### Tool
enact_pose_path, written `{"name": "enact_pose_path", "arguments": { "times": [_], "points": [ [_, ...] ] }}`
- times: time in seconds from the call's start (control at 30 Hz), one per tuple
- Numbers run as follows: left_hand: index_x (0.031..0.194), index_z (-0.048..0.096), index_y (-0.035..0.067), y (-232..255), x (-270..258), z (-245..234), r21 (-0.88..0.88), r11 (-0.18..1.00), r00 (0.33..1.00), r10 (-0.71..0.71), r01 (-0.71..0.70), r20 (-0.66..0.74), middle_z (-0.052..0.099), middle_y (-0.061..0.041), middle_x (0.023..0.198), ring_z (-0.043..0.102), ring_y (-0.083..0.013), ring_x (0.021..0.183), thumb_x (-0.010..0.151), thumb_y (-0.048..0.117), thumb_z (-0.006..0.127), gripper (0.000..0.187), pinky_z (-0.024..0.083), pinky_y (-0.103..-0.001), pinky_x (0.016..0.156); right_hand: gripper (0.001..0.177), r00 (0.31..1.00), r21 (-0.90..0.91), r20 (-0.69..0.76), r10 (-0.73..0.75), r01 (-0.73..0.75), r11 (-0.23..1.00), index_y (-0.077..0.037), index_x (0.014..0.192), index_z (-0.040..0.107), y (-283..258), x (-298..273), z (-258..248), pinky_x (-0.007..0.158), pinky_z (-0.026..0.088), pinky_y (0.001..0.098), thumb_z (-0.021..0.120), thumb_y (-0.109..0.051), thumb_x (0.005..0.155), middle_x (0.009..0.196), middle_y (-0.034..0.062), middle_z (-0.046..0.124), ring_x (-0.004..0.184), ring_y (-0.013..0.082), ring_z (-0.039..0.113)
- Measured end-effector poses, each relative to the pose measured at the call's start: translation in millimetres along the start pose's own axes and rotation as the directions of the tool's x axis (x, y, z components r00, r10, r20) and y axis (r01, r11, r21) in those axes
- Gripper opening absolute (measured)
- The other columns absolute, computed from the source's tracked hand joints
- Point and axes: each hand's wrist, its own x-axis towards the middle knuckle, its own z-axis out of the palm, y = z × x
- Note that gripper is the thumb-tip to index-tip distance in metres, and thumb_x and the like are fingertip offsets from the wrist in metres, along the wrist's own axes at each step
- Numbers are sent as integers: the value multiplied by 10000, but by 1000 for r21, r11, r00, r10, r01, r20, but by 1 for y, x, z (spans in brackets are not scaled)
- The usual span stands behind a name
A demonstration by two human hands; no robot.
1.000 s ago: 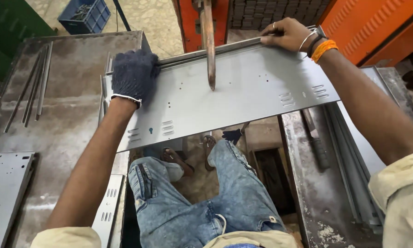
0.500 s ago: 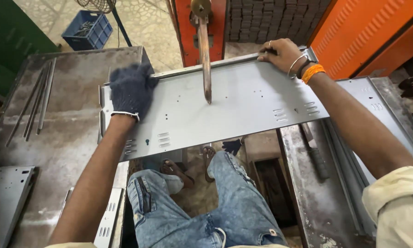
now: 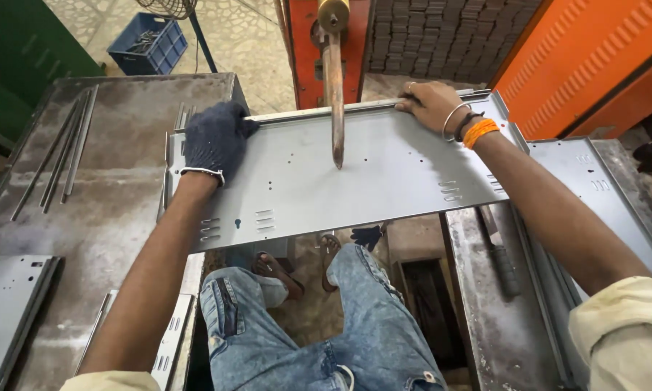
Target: Spot welding metal rails and components onto large metal panels using a stationary welding machine.
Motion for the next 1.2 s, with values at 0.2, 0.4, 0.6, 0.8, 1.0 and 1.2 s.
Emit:
{"name": "enact_pose_path", "arguments": {
  "times": [0.2, 0.4, 0.6, 0.8, 1.0, 1.2],
  "points": [
    [873, 754, 119, -6, -4, -24, 325, 933, 979, -188, 153, 79, 742, -173, 856, 707, -371, 849, 944, 621, 767, 507, 462, -500, 878, 363, 1000, 42, -20, -22, 23, 999, -39, 1088, 673, 1, -5, -1, 749, 509, 522, 646, -397, 1029, 902, 220, 709, 879, 438, 673],
    [941, 774, 145, -23, -2, -40, 169, 980, 994, -112, 108, 15, 754, -162, 854, 696, -388, 793, 858, 514, 801, 380, 482, -503, 838, 376, 998, 37, -53, -36, 38, 999, -15, 1021, 670, 6, -8, 4, 733, 497, 536, 666, -390, 1045, 880, 238, 694, 853, 461, 652],
    [1015, 794, 100, -65, -15, -27, -152, 983, 995, -98, 102, 33, 755, -165, 942, 724, -361, 851, 911, 247, 789, 181, 554, -462, 746, 382, 996, 60, -69, -63, 67, 996, -2, 997, 664, 5, -5, 2, 735, 495, 528, 670, -382, 1035, 879, 234, 695, 854, 460, 651],
    [988, 784, 125, -49, -18, -41, -257, 917, 949, -273, 306, 158, 748, -147, 884, 742, -298, 786, 894, 258, 761, 165, 565, -431, 740, 367, 990, 93, -73, -120, 127, 988, -21, 1063, 706, 2, 3, -1, 738, 516, 507, 690, -385, 1012, 918, 224, 709, 854, 433, 677],
    [973, 811, 164, -27, -12, -51, -61, 946, 916, -292, 319, 276, 756, -145, 904, 716, -355, 850, 941, 425, 700, 286, 543, -473, 781, 407, 999, 35, -25, -28, 29, 999, -11, 1046, 706, -6, 4, -4, 720, 513, 506, 714, -414, 993, 881, 230, 705, 818, 435, 672],
    [987, 804, 157, -32, -10, -48, -5, 948, 900, -300, 318, 316, 745, -163, 977, 691, -400, 921, 967, 486, 671, 356, 530, -501, 830, 356, 992, 57, -70, -105, 109, 992, -24, 1076, 714, -10, 4, -2, 730, 507, 505, 678, -374, 1028, 909, 225, 704, 844, 443, 660]
  ]
}}
